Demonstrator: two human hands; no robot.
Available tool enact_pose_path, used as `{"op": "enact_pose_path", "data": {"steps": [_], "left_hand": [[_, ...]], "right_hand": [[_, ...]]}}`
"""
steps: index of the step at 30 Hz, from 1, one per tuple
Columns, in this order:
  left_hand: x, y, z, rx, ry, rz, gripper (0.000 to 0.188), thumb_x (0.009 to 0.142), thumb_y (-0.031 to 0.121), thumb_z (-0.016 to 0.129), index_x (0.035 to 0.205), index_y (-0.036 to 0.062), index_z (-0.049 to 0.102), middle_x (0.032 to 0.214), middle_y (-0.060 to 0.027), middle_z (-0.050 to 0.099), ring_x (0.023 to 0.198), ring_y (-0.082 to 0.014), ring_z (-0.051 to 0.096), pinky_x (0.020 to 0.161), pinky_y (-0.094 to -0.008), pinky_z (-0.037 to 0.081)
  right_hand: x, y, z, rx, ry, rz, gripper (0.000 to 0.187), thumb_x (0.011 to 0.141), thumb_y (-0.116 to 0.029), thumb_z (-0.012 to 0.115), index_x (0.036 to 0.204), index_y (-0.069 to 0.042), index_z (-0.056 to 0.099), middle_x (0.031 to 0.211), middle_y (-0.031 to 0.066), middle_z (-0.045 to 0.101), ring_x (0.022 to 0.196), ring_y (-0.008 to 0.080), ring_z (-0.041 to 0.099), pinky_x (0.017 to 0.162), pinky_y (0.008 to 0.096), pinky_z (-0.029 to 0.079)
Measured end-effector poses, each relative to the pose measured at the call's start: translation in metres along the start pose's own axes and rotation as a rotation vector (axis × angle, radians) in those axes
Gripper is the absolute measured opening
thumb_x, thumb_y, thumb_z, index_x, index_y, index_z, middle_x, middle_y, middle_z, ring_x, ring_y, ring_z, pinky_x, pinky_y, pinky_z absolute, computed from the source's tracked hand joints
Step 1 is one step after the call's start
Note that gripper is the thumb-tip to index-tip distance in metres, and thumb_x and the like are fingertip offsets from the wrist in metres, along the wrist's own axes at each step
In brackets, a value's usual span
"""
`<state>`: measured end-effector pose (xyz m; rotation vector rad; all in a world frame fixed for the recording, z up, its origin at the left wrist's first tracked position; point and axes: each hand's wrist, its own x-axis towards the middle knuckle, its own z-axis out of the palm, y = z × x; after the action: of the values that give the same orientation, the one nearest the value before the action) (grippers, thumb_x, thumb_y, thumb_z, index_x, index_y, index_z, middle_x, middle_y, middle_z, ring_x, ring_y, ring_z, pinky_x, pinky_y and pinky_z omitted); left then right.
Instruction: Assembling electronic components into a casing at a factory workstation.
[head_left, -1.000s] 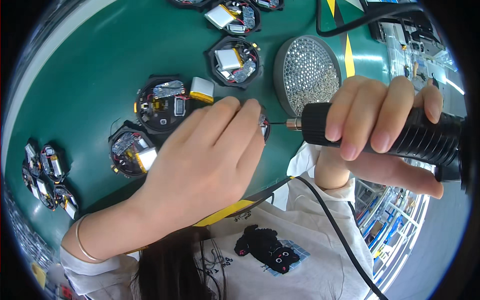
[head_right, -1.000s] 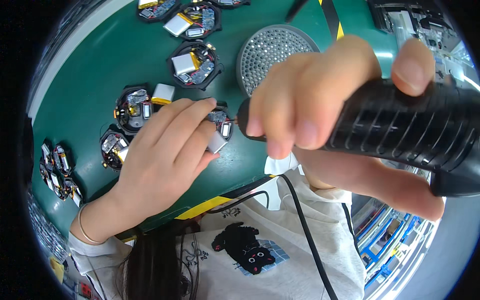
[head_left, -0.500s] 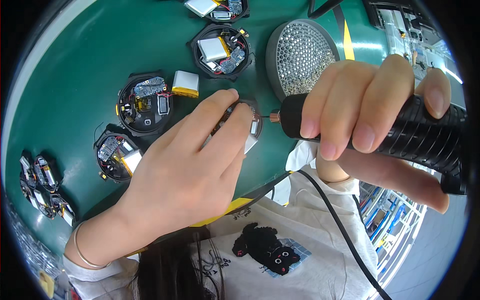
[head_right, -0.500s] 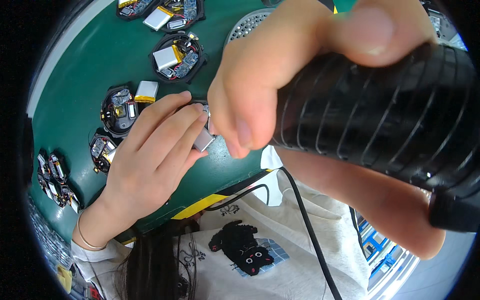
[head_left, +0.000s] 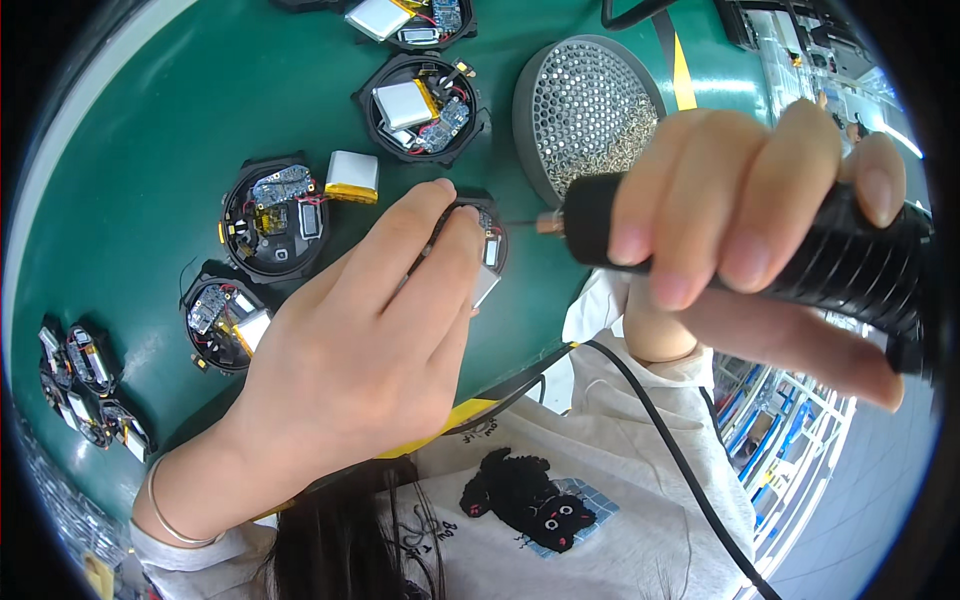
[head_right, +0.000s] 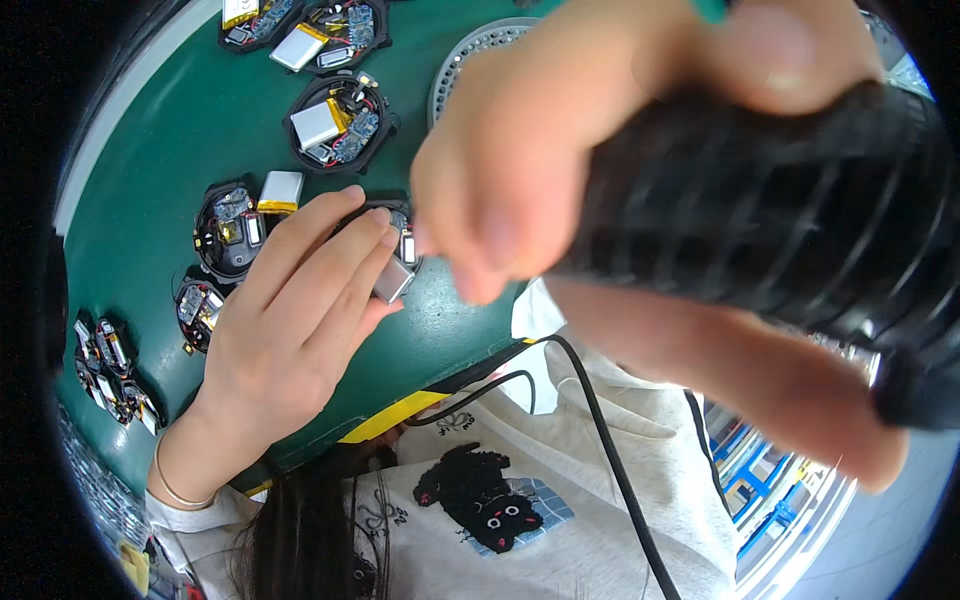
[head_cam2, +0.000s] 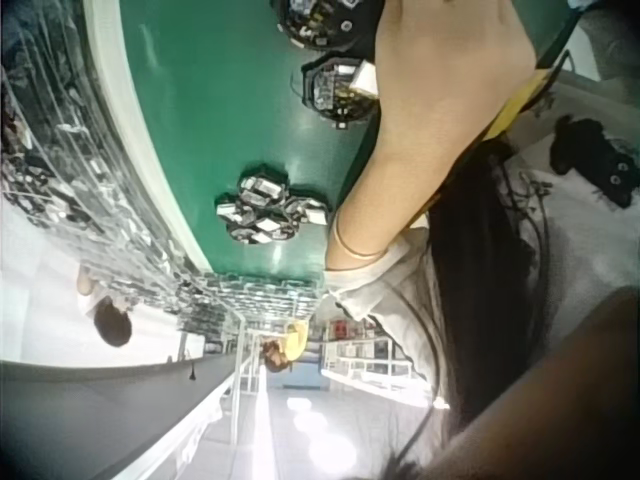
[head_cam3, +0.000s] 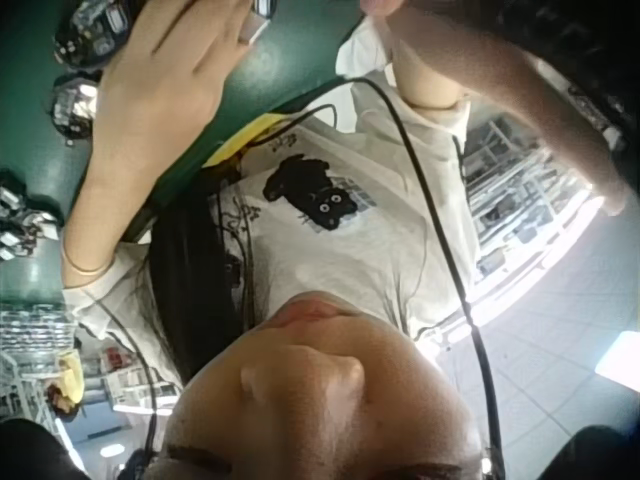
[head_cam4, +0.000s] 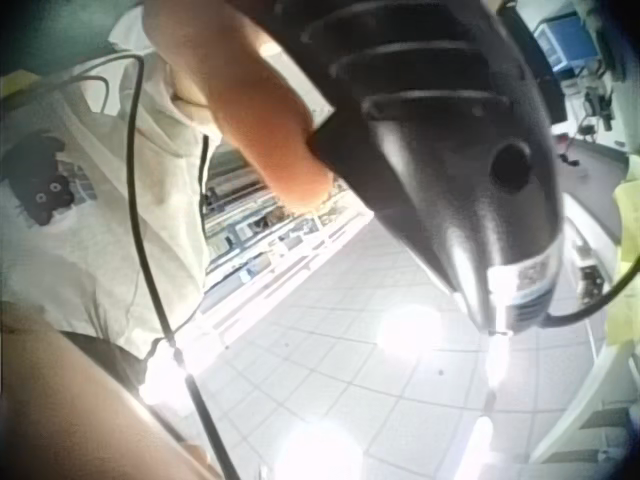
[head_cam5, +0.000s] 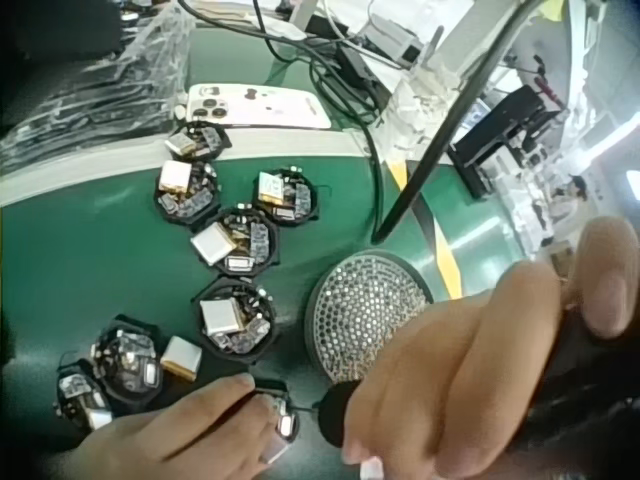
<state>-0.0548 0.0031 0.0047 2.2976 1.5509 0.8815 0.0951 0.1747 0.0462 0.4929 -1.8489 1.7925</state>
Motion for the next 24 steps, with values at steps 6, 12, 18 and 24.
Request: {"op": "enact_pose_path", "data": {"steps": [6, 12, 18, 24], "left_hand": [[0.001, 0.001, -0.001, -0.047, 0.001, -0.057, 0.048, 0.058, 0.000, 0.073, 0.102, -0.0116, 0.061, 0.111, -0.0169, 0.058, 0.105, -0.0353, 0.057, 0.085, -0.0387, 0.051], [0.001, -0.001, 0.000, -0.020, -0.018, -0.051, 0.047, 0.062, 0.001, 0.074, 0.106, -0.0091, 0.061, 0.113, -0.0157, 0.058, 0.108, -0.0340, 0.056, 0.086, -0.0385, 0.050], [0.002, -0.002, 0.001, -0.022, -0.040, -0.053, 0.046, 0.064, 0.004, 0.073, 0.106, -0.0090, 0.060, 0.113, -0.0158, 0.058, 0.109, -0.0342, 0.056, 0.088, -0.0394, 0.050], [0.002, -0.003, 0.002, -0.019, -0.045, -0.068, 0.046, 0.063, 0.005, 0.073, 0.105, -0.0091, 0.061, 0.112, -0.0153, 0.059, 0.109, -0.0341, 0.056, 0.088, -0.0395, 0.049]], "right_hand": [[-0.013, -0.037, -0.026, -0.251, 0.194, 0.068, 0.084, 0.069, -0.082, 0.053, 0.114, -0.011, 0.056, 0.092, 0.0048, 0.056, 0.066, 0.0158, 0.054, 0.063, 0.0358, 0.044], [-0.022, -0.037, -0.043, -0.222, 0.160, 0.098, 0.094, 0.064, -0.090, 0.043, 0.124, -0.019, 0.057, 0.102, 0.0093, 0.059, 0.081, 0.0235, 0.057, 0.078, 0.0420, 0.047], [-0.020, -0.016, -0.047, -0.290, 0.174, -0.054, 0.089, 0.069, -0.088, 0.039, 0.123, -0.019, 0.055, 0.101, 0.0118, 0.060, 0.078, 0.0256, 0.059, 0.074, 0.0448, 0.049], [-0.015, 0.011, -0.039, -0.320, 0.283, -0.213, 0.082, 0.076, -0.082, 0.037, 0.121, -0.015, 0.050, 0.092, 0.0119, 0.059, 0.071, 0.0255, 0.060, 0.069, 0.0431, 0.051]]}}
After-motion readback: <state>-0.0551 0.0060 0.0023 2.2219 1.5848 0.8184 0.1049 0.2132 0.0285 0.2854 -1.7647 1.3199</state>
